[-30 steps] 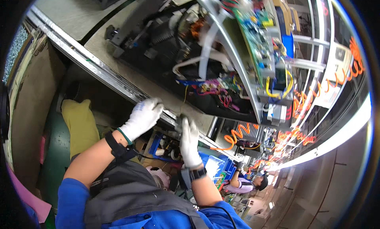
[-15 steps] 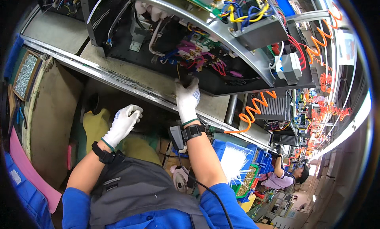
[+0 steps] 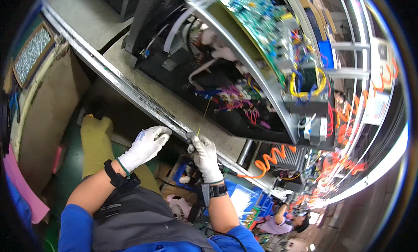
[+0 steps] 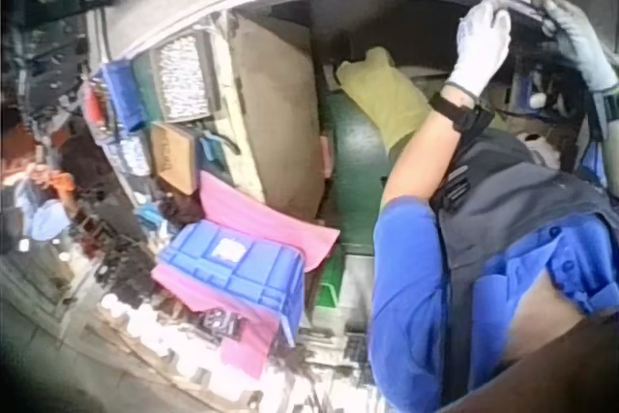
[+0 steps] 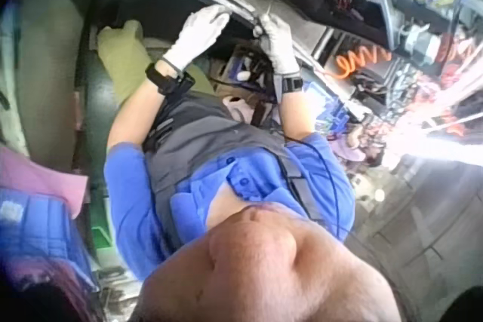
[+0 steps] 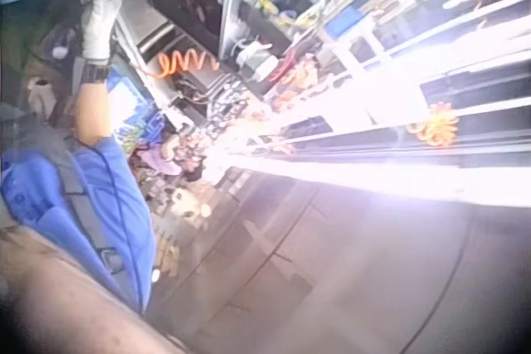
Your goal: Assemble internal wiring and components into a solar inverter housing unit.
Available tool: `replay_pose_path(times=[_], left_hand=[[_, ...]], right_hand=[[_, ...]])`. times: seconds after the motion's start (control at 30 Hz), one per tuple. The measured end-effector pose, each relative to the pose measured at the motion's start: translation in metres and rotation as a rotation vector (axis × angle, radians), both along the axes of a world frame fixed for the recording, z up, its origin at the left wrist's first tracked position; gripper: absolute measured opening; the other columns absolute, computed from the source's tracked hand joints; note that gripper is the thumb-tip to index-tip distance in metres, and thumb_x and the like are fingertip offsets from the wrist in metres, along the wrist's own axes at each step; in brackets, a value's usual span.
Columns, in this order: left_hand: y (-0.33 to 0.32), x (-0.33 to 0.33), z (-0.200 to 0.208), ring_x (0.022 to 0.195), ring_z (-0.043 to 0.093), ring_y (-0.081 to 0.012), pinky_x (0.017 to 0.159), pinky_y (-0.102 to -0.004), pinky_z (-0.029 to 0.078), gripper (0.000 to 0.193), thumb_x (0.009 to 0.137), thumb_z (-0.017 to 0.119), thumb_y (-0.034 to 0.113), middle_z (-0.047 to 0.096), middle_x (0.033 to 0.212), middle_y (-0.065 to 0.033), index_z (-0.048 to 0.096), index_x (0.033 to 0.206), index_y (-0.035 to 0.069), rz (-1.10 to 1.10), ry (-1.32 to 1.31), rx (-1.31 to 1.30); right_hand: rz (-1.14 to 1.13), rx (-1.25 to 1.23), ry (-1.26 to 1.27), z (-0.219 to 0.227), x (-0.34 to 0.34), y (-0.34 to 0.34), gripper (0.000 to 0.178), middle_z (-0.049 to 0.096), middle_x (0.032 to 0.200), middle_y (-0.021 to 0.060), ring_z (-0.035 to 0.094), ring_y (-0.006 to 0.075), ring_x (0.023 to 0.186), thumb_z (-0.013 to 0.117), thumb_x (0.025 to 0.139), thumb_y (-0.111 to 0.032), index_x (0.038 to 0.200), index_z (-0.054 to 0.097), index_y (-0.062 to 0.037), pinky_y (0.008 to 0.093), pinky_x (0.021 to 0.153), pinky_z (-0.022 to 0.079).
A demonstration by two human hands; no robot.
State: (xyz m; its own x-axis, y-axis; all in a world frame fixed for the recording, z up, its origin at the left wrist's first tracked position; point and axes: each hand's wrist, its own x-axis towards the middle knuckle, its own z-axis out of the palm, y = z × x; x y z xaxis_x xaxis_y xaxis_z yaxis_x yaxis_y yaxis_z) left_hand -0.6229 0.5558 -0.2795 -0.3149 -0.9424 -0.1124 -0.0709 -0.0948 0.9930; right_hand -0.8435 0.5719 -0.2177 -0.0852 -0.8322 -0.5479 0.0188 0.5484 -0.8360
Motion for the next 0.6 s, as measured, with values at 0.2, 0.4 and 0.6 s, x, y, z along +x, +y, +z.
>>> replay_pose_path(times=[0.2, 0.4, 0.6], left_hand=[[0.000, -0.001, -0.012, 0.103, 0.067, -0.0248, 0.089, -0.0371, 0.052, 0.029, 0.098, 0.056, 0.018, 0.070, 0.113, -0.0151, 0.066, 0.122, 0.003, -0.010, 0.162, 0.104], [-0.008, -0.007, -0.011, 0.092, 0.068, -0.0092, 0.083, -0.0250, 0.053, 0.024, 0.098, 0.062, 0.007, 0.073, 0.100, -0.0064, 0.066, 0.119, -0.004, -0.101, 0.399, 0.329], [0.007, 0.004, -0.028, 0.067, 0.055, -0.0054, 0.058, -0.0236, 0.046, 0.005, 0.093, 0.064, 0.003, 0.063, 0.077, 0.0011, 0.067, 0.095, 0.001, -0.086, 0.380, 0.609]], right_hand=[[0.045, 0.158, 0.075, 0.012, 0.013, -0.019, 0.034, 0.069, 0.087, 0.0061, 0.059, 0.0083, 0.065, 0.066, 0.100, -0.021, 0.123, 0.063, 0.0040, 0.0208, 0.058, 0.048], [-0.120, 0.001, -0.162, -0.019, 0.042, -0.010, 0.028, 0.070, 0.096, 0.0091, 0.063, 0.0137, 0.076, 0.062, 0.101, -0.016, 0.124, 0.060, 0.0008, 0.0271, 0.071, 0.053], [0.002, 0.056, -0.087, -0.023, 0.068, -0.007, 0.030, 0.069, 0.096, 0.0103, 0.056, 0.0125, 0.072, 0.063, 0.101, -0.019, 0.124, 0.064, 0.0000, 0.0264, 0.069, 0.045]])
